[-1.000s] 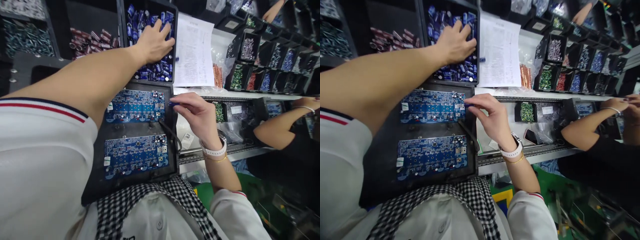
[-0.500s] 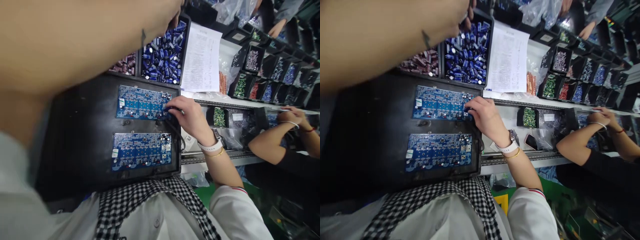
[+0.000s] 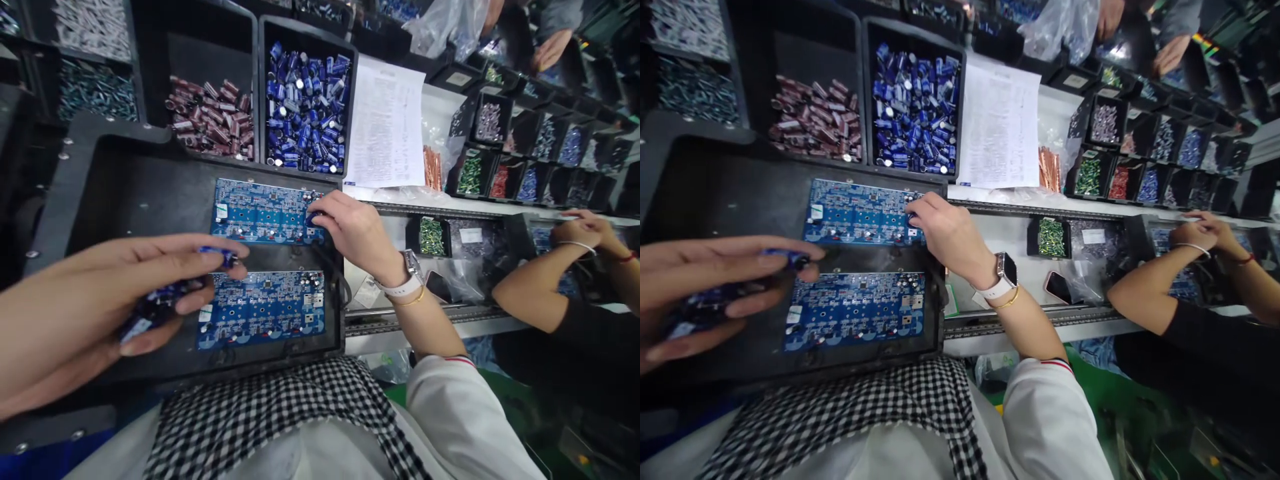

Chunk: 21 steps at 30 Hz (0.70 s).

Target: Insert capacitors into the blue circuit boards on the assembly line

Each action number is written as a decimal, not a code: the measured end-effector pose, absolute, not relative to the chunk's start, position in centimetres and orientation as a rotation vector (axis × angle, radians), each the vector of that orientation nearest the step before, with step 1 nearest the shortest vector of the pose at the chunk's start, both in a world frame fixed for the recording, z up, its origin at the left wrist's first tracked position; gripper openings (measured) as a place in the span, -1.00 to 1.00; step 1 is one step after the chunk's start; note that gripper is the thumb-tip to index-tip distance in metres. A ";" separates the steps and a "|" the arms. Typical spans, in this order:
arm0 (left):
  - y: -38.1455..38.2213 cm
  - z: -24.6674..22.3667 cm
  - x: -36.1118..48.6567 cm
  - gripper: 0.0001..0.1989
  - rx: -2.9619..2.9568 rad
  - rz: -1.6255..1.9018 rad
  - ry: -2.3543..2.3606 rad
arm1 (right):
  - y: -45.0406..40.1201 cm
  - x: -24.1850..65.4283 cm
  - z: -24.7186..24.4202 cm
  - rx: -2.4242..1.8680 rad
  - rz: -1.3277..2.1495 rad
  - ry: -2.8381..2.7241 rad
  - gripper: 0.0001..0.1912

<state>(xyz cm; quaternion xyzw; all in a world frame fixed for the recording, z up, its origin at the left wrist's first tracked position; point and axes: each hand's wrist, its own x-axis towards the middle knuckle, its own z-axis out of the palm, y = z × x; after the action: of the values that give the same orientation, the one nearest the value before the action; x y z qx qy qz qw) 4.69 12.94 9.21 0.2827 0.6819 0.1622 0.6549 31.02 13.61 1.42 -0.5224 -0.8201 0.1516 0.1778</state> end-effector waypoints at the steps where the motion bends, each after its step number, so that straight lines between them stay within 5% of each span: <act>1: 12.4 9.0 4.9 -0.49 0.651 0.321 1.499 | 13.6 31.0 1.6 -1.481 0.434 -2.330 -0.75; 17: 9.3 7.6 7.2 -0.55 0.498 0.192 1.295 | 13.5 30.9 2.2 -1.284 0.349 -2.567 -0.66; 21: 9.2 7.3 7.3 -0.56 0.509 0.202 1.324 | 16.9 34.9 0.3 -1.518 0.335 -2.236 -0.62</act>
<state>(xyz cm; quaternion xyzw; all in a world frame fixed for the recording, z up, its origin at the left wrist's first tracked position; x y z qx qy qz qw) 7.31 9.21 7.35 0.2331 0.6068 0.0928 0.7542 34.89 16.85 0.35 -0.5452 -0.8031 0.1204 0.2079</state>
